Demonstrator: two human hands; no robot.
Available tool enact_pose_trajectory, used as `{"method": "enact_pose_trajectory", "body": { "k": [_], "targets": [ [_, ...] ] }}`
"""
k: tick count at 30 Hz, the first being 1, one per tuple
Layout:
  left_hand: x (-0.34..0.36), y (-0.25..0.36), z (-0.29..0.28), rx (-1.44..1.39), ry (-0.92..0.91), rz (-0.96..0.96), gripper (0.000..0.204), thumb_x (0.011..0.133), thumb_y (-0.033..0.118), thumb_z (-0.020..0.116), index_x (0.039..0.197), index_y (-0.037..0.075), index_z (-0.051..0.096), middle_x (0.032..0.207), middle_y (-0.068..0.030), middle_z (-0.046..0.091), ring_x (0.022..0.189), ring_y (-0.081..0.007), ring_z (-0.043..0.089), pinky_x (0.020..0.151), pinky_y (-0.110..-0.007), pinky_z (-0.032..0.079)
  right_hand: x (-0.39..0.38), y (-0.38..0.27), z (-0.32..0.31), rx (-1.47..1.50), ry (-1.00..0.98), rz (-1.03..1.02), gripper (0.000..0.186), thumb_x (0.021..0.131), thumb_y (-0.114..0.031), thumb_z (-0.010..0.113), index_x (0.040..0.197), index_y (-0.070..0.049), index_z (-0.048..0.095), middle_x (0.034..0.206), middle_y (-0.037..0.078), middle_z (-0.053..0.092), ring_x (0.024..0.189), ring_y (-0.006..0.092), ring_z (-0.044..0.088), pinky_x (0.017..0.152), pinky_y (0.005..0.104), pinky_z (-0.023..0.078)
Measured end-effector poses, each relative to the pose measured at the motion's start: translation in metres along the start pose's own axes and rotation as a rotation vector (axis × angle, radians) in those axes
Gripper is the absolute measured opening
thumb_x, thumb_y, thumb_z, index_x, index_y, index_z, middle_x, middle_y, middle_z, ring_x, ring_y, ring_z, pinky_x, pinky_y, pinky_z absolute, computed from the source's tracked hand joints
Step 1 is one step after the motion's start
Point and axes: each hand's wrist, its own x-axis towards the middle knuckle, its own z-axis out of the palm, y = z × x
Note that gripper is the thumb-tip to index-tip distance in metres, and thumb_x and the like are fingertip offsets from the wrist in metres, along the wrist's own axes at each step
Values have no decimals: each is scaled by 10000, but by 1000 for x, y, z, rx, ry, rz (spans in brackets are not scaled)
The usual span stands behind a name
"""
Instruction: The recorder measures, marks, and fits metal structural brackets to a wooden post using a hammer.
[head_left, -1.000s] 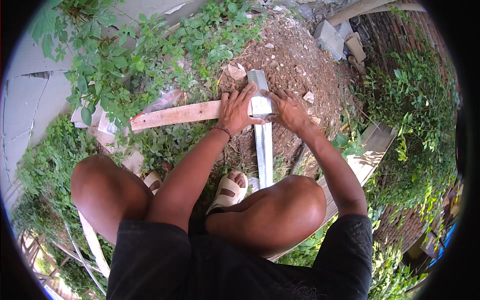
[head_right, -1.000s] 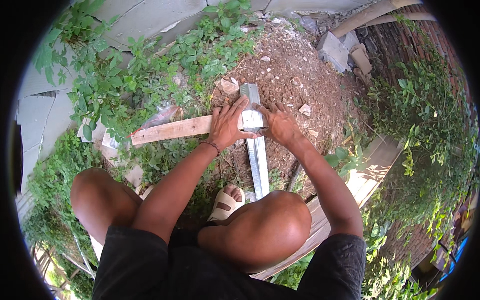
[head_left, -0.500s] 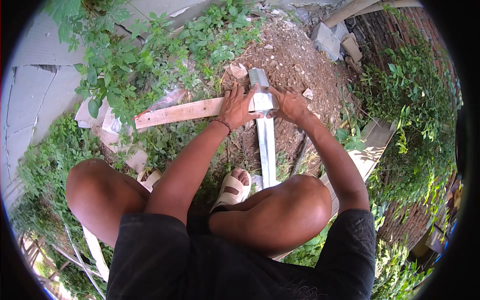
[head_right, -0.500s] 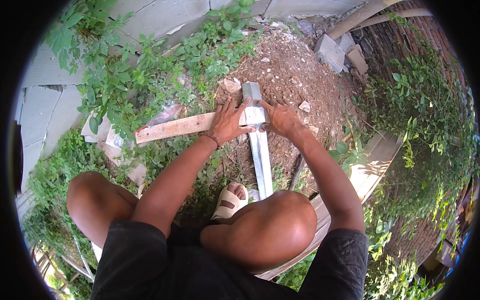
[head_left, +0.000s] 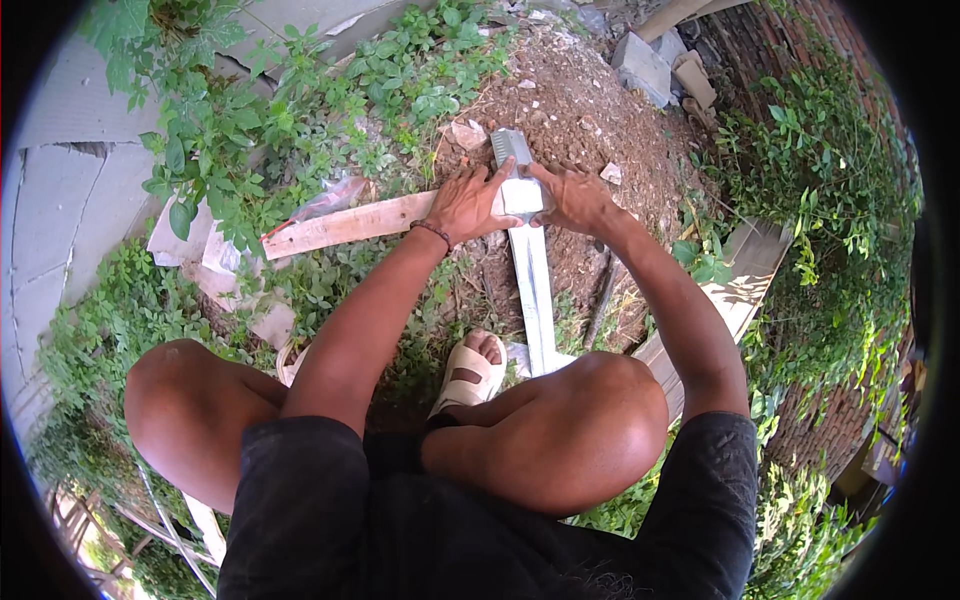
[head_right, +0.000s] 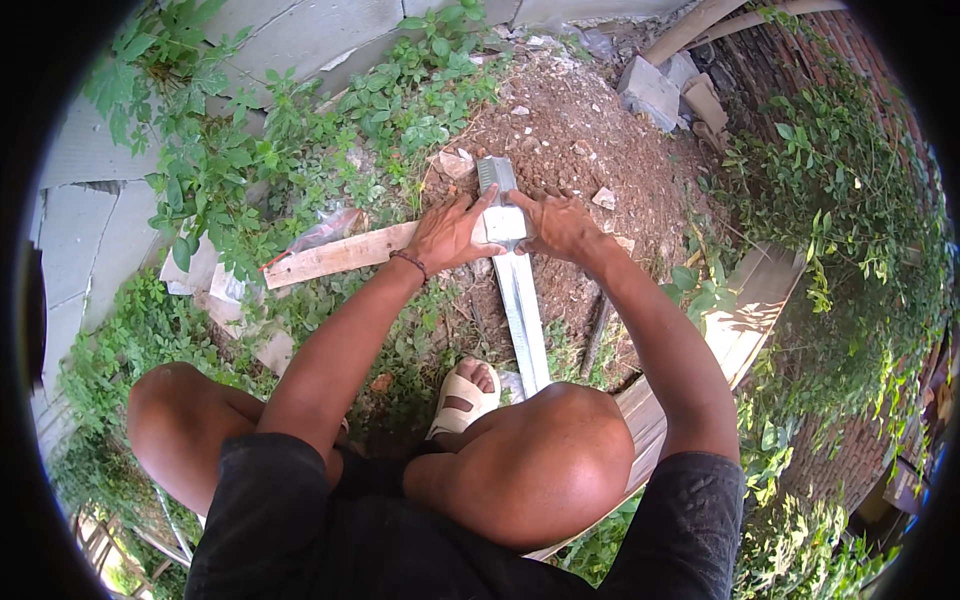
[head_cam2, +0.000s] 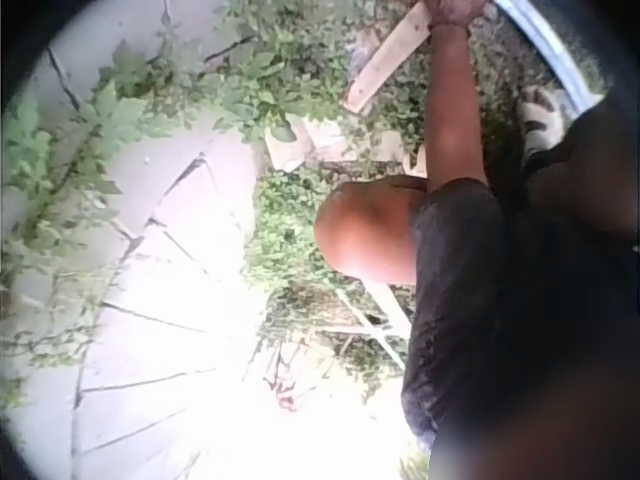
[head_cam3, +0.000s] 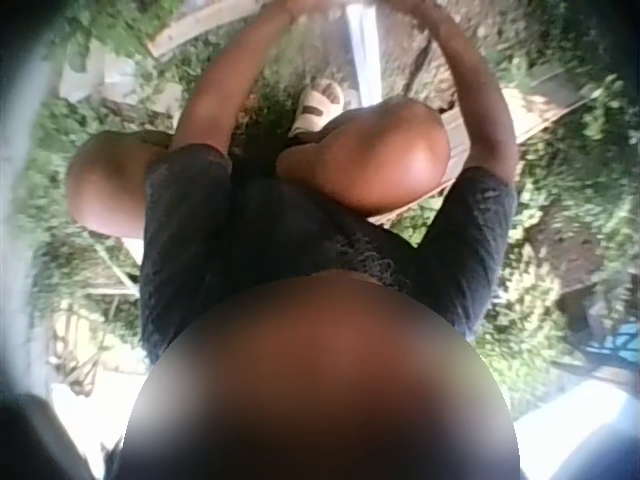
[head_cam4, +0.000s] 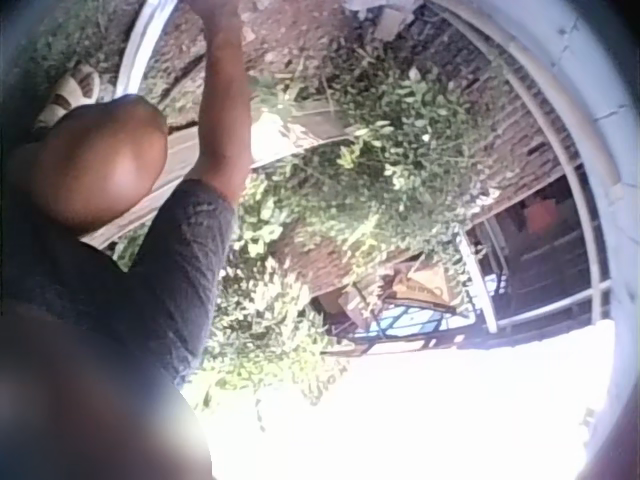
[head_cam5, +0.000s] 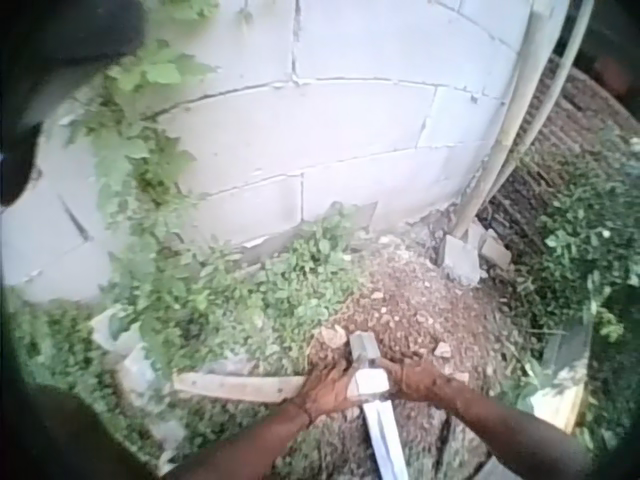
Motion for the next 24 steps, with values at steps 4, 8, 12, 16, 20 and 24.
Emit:
{"method": "enact_pose_trajectory", "body": {
  "k": [4, 8, 12, 16, 20, 24],
  "targets": [
    [-3, 13, -23, 3, -33, 33, 1081, 797, 693, 685, 1612, 158, 216, 1271, -256, 560, 1161, -418, 581, 993, -517, 451, -25, -9, -24, -35, 44, 12, 782, 801, -458, 808, 1419, -242, 380, 1393, 246, 532, 1350, 456, 476, 1195, 608, 268],
    [-2, 36, -66, 39, 56, 119, 1082, 794, 695, 688, 1605, 141, 234, 1228, -232, 599, 1073, -423, 624, 949, -520, 476, -61, -16, -64, -39, 173, 7, 756, 780, -465, 818, 1375, -238, 410, 1398, 221, 543, 1381, 453, 439, 1190, 607, 257],
    [6, 69, -120, 103, 190, 248, 1088, 776, 691, 710, 1590, 112, 278, 1169, -219, 644, 995, -411, 661, 872, -505, 525, -108, -29, -123, -138, 330, 52, 795, 753, -464, 836, 1397, -231, 431, 1332, 186, 602, 1380, 442, 441, 1185, 602, 258],
    [3, 115, -198, 124, 340, 359, 1071, 781, 682, 715, 1553, 42, 340, 1130, -239, 669, 937, -394, 695, 808, -472, 563, -157, -37, -194, -347, 550, -24, 876, 750, -424, 845, 1484, -210, 416, 1227, 165, 661, 1275, 426, 549, 1132, 584, 368],
    [-14, 143, -270, 80, 598, 500, 1033, 764, 608, 775, 1502, -12, 406, 1081, -248, 691, 885, -389, 713, 772, -470, 581, -206, -78, -273, -613, 751, -55, 831, 765, -327, 838, 1484, -216, 437, 1009, 115, 725, 1059, 317, 681, 1034, 510, 485],
    [-55, 177, -334, 61, 767, 532, 1007, 732, 506, 841, 1473, -41, 434, 1082, -244, 698, 911, -379, 719, 775, -453, 584, -261, -140, -334, -680, 768, -65, 790, 737, -295, 853, 1434, -222, 489, 968, 111, 718, 1040, 313, 678, 939, 486, 502]
  ]
}}
